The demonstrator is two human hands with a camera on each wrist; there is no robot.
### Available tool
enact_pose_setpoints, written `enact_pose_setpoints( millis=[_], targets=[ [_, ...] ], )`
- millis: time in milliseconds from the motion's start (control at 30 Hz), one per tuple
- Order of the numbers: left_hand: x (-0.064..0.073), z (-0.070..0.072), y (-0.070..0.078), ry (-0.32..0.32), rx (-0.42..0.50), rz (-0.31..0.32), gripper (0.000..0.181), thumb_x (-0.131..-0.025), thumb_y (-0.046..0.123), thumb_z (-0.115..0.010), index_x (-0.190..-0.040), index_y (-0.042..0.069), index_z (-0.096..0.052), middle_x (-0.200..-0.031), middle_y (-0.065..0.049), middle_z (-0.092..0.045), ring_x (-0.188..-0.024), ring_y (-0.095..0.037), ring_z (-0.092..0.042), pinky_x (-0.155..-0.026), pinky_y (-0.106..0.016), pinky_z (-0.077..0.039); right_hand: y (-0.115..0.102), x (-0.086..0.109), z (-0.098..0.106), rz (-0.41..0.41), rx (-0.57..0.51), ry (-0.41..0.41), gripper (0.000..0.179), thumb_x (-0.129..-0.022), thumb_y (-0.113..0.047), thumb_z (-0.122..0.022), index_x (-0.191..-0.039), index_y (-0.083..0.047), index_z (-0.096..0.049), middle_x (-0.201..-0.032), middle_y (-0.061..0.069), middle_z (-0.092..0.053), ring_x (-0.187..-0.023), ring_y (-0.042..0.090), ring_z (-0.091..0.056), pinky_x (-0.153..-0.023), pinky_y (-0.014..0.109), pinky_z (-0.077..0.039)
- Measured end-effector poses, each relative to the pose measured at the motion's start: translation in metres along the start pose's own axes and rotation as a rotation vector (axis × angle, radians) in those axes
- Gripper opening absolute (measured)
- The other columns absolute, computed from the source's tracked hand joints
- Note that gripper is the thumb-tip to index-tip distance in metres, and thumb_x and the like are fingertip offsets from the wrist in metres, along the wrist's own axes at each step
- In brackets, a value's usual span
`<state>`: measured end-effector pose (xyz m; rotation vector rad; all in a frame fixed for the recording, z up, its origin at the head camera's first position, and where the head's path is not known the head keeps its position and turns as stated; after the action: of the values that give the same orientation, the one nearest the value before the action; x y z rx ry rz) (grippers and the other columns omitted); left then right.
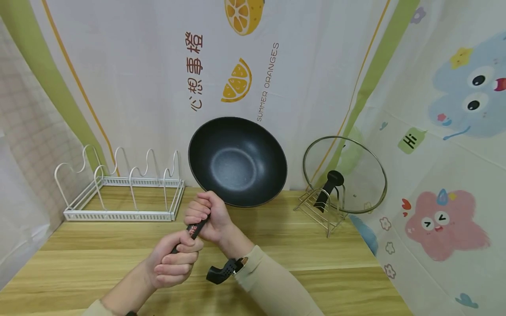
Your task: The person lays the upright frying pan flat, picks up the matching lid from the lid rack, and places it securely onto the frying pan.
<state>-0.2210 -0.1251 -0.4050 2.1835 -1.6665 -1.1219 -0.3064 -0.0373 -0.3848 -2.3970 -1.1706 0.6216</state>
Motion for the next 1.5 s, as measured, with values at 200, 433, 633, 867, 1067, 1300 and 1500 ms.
enact_pose_setpoints(
  millis=[200, 433, 633, 867, 1067, 1300, 1500],
  targets=[
    [-0.001, 0.000, 0.001, -0.045, 0.052, 0.032, 0.035, -0.112, 0.021, -0.034, -0.078, 0.020, -0.027, -0.057, 0.010, -0.031, -0.035, -0.002, -0.030, -0.027, -0.019, -0.019, 0.000, 0.001, 0.002, 0.013, -0.037, -0.014, 0.055, -0.114, -0.027, -0.015, -0.060, -0.026, -0.027, -0.052, -0.015, -0.039, -0.049, 0.002, -0.050, -0.058, 0.012, -0.025],
    [0.002, 0.000, 0.003, -0.066, 0.090, 0.072, 0.036, -0.112, 0.022, -0.035, -0.077, 0.020, -0.027, -0.056, 0.009, -0.032, -0.035, -0.003, -0.031, -0.027, -0.019, -0.019, 0.000, 0.002, 0.003, 0.032, 0.003, 0.014, 0.053, -0.113, -0.025, -0.017, -0.062, -0.026, -0.026, -0.053, -0.015, -0.038, -0.050, 0.002, -0.047, -0.059, 0.014, -0.025],
    [0.007, 0.001, 0.005, -0.026, 0.068, 0.077, 0.035, -0.112, 0.022, -0.033, -0.079, 0.020, -0.026, -0.058, 0.010, -0.031, -0.036, -0.002, -0.031, -0.028, -0.019, -0.017, 0.000, 0.004, 0.001, 0.018, 0.040, 0.089, 0.055, -0.114, -0.026, -0.020, -0.059, -0.026, -0.029, -0.052, -0.015, -0.041, -0.050, 0.001, -0.047, -0.060, 0.014, -0.029],
    [0.008, 0.003, 0.007, -0.035, 0.085, 0.103, 0.035, -0.111, 0.023, -0.034, -0.078, 0.019, -0.026, -0.057, 0.009, -0.031, -0.037, -0.003, -0.031, -0.028, -0.019, -0.018, -0.001, 0.006, 0.001, 0.020, 0.050, 0.168, 0.056, -0.114, -0.027, -0.026, -0.058, -0.025, -0.034, -0.053, -0.015, -0.042, -0.050, 0.002, -0.046, -0.061, 0.015, -0.033],
    [0.007, 0.006, 0.006, -0.066, 0.103, 0.147, 0.035, -0.109, 0.025, -0.037, -0.076, 0.019, -0.028, -0.055, 0.009, -0.031, -0.035, -0.003, -0.032, -0.027, -0.020, -0.019, -0.001, 0.009, 0.004, 0.025, 0.066, 0.190, 0.056, -0.114, -0.027, -0.026, -0.058, -0.025, -0.033, -0.052, -0.014, -0.041, -0.050, 0.002, -0.046, -0.061, 0.015, -0.034],
    [0.005, 0.012, 0.005, -0.067, 0.121, 0.174, 0.035, -0.108, 0.026, -0.039, -0.075, 0.020, -0.028, -0.055, 0.009, -0.030, -0.035, -0.004, -0.032, -0.027, -0.022, -0.019, -0.002, 0.012, 0.009, 0.032, 0.063, 0.218, 0.055, -0.113, -0.026, -0.029, -0.058, -0.026, -0.033, -0.053, -0.014, -0.042, -0.050, 0.002, -0.046, -0.061, 0.015, -0.034],
    [0.005, 0.014, 0.003, -0.058, 0.144, 0.179, 0.035, -0.108, 0.026, -0.039, -0.075, 0.020, -0.028, -0.055, 0.009, -0.030, -0.036, -0.004, -0.032, -0.028, -0.021, -0.020, -0.001, 0.014, 0.012, 0.030, 0.052, 0.228, 0.057, -0.114, -0.025, -0.025, -0.058, -0.025, -0.032, -0.052, -0.014, -0.041, -0.049, 0.002, -0.046, -0.061, 0.014, -0.035]
  ],
)
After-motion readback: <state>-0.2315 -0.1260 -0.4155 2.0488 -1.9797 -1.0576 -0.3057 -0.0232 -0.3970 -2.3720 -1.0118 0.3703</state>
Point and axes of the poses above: each hand's wrist, its own x-axis away from the middle knuckle, its own z-axis out of the back of the hand, y = z × x, the point moved 3 cm from there along -x, towards the middle knuckle
